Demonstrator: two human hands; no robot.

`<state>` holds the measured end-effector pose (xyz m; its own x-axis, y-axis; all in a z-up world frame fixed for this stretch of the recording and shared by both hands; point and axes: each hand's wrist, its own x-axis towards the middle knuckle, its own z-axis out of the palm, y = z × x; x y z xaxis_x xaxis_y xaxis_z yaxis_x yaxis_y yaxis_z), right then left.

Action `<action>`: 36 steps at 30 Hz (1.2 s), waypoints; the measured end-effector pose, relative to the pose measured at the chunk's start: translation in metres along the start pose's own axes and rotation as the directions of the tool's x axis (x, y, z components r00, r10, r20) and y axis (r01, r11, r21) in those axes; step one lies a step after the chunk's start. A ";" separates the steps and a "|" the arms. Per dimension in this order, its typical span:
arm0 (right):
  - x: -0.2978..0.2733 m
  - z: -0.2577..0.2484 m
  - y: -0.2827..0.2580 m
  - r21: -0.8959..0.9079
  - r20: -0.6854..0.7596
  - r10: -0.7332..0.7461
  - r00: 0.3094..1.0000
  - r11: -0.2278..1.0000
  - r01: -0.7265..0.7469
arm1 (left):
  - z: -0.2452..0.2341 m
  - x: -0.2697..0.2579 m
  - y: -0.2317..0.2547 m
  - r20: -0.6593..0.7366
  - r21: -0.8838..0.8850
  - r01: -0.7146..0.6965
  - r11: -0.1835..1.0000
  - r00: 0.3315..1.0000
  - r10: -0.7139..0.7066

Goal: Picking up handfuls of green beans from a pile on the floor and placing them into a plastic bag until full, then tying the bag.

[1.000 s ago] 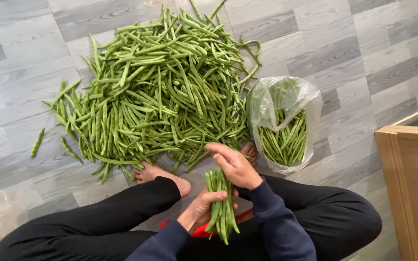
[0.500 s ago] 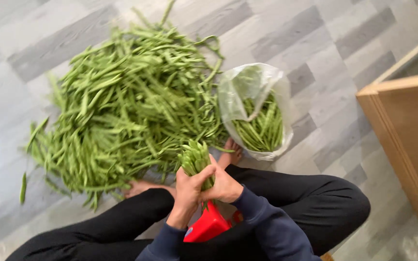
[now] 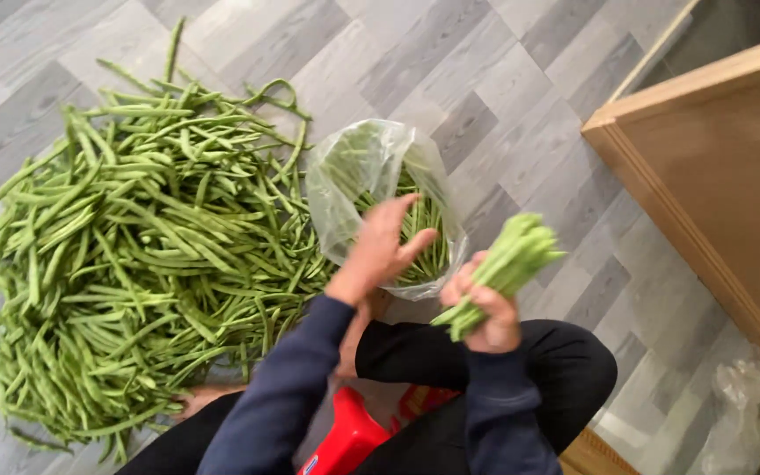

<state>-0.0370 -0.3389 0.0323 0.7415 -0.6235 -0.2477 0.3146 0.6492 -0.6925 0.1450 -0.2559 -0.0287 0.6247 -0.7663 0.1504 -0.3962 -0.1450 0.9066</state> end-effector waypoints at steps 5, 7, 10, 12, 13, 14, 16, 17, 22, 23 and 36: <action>0.002 -0.018 -0.024 -0.041 0.052 -0.100 0.994 0.994 0.102 | 0.013 -0.032 -0.151 0.087 0.840 -0.073 0.538 0.996 0.000; 0.006 -0.018 -0.017 -0.052 0.060 -0.116 0.991 0.991 0.119 | -0.037 -0.007 -0.123 0.163 0.836 -0.102 0.539 0.984 -0.067; 0.015 -0.011 0.003 -0.298 0.038 -0.220 0.975 0.928 0.221 | -0.126 0.050 -0.017 -0.060 0.058 0.146 0.988 0.988 -0.143; 0.025 0.000 0.011 -0.953 0.084 -0.309 0.947 0.253 0.167 | -0.138 0.061 0.025 0.083 -0.146 0.141 0.979 0.988 -0.130; 0.042 0.006 0.018 -0.951 0.094 -0.307 0.947 0.252 0.176 | -0.140 0.062 0.031 0.073 -0.144 0.137 0.980 0.989 -0.128; 0.059 0.012 0.026 -0.968 0.067 -0.242 0.968 0.221 0.122 | -0.140 0.063 0.037 0.141 -0.215 0.180 0.960 0.978 -0.152; 0.082 0.010 0.048 -0.983 0.005 -0.173 0.985 0.181 0.037 | -0.136 0.053 0.037 0.237 -0.290 0.248 0.924 0.954 -0.182; 0.103 0.008 0.060 -0.991 0.101 0.002 0.995 -0.086 0.101 | -0.138 0.052 0.031 0.211 -0.300 0.278 0.912 0.952 -0.221; 0.168 0.005 0.048 -0.779 -0.218 0.310 0.925 -0.626 0.026 | -0.145 0.045 0.022 0.221 -0.287 0.316 0.904 0.940 -0.259; 0.178 -0.003 0.040 -0.829 -0.179 0.172 0.969 -0.556 -0.054 | -0.153 0.047 0.035 0.233 -0.382 0.303 0.873 0.946 -0.226; 0.252 0.050 0.103 -0.911 -0.074 0.112 0.991 -0.412 -0.022 | -0.133 0.090 0.011 0.127 -0.724 0.155 0.672 0.988 -0.091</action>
<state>0.2114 -0.4074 -0.0677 0.7259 -0.5777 -0.3732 -0.6856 -0.6506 -0.3266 0.2863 -0.2433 0.0471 0.5676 -0.8232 0.0161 0.3176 0.2369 0.9182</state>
